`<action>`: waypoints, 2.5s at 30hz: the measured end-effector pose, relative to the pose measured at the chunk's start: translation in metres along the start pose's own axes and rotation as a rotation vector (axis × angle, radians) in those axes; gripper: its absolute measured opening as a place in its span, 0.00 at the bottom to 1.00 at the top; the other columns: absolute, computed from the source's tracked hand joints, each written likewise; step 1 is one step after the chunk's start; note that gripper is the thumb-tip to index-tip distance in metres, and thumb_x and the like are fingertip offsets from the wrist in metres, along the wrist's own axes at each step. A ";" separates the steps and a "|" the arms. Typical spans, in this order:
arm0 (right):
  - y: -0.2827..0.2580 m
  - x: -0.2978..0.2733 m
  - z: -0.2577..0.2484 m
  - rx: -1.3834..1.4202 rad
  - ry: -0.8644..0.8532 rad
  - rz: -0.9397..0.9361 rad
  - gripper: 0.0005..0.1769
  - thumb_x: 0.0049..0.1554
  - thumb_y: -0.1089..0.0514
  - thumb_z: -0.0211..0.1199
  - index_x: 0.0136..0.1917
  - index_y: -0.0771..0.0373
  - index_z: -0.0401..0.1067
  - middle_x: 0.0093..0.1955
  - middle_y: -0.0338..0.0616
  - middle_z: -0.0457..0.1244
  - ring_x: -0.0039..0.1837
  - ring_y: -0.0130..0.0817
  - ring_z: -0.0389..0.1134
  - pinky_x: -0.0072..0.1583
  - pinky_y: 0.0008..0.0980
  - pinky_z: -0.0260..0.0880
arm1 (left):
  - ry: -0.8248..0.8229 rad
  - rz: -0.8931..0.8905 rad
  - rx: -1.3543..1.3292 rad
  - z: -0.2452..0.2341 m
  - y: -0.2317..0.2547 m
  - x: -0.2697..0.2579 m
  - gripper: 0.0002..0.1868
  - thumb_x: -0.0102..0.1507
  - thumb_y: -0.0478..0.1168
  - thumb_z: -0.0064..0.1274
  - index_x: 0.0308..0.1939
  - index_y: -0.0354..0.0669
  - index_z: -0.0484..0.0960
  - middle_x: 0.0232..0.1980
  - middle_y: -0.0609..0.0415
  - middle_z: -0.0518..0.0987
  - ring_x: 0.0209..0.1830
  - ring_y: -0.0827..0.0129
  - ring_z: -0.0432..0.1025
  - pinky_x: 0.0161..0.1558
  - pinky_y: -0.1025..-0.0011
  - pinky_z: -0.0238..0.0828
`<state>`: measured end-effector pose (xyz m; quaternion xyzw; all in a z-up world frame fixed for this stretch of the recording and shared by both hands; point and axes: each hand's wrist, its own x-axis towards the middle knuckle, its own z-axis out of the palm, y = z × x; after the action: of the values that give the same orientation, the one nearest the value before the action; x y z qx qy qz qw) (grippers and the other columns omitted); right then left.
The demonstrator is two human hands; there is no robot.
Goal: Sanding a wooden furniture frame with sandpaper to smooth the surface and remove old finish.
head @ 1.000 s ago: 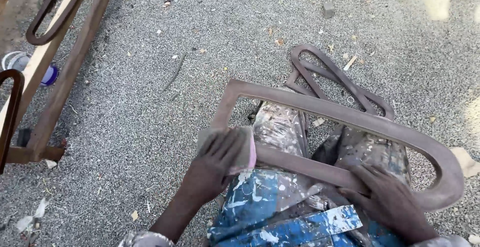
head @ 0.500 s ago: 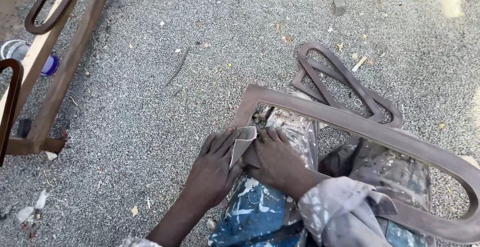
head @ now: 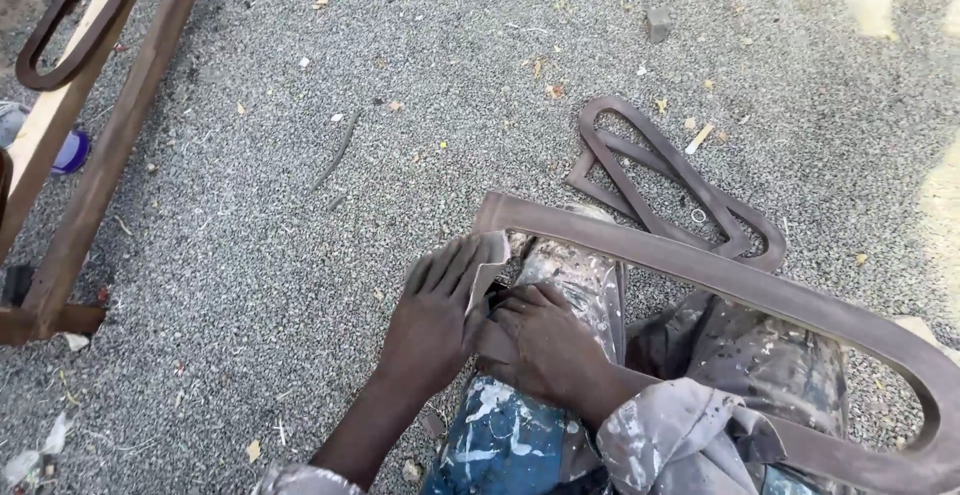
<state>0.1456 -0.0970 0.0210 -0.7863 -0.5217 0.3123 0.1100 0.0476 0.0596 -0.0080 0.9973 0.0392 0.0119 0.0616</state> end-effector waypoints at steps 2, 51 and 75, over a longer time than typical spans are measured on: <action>0.005 0.000 0.007 0.016 0.073 -0.092 0.36 0.56 0.32 0.56 0.63 0.62 0.73 0.67 0.50 0.65 0.76 0.46 0.56 0.76 0.51 0.46 | -0.015 -0.111 0.020 0.001 0.006 -0.008 0.34 0.68 0.49 0.35 0.78 0.44 0.60 0.78 0.44 0.63 0.79 0.51 0.54 0.74 0.51 0.43; 0.072 0.075 0.025 -0.137 0.603 0.249 0.32 0.56 0.47 0.60 0.72 0.56 0.64 0.63 0.51 0.63 0.68 0.50 0.62 0.70 0.49 0.56 | 0.087 -0.152 -0.143 0.022 -0.014 0.045 0.29 0.74 0.52 0.31 0.72 0.40 0.71 0.74 0.43 0.70 0.76 0.53 0.62 0.75 0.55 0.50; 0.077 0.064 0.007 -0.101 0.813 0.330 0.26 0.54 0.55 0.54 0.64 0.67 0.68 0.56 0.55 0.63 0.61 0.52 0.62 0.65 0.51 0.56 | 0.129 -0.079 -0.354 0.033 0.039 -0.083 0.28 0.72 0.44 0.29 0.76 0.42 0.62 0.79 0.44 0.61 0.82 0.55 0.49 0.78 0.53 0.33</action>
<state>0.2161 -0.0746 -0.0467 -0.9223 -0.3181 -0.0350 0.2167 -0.0311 0.0100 -0.0374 0.9658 0.0793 0.0799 0.2338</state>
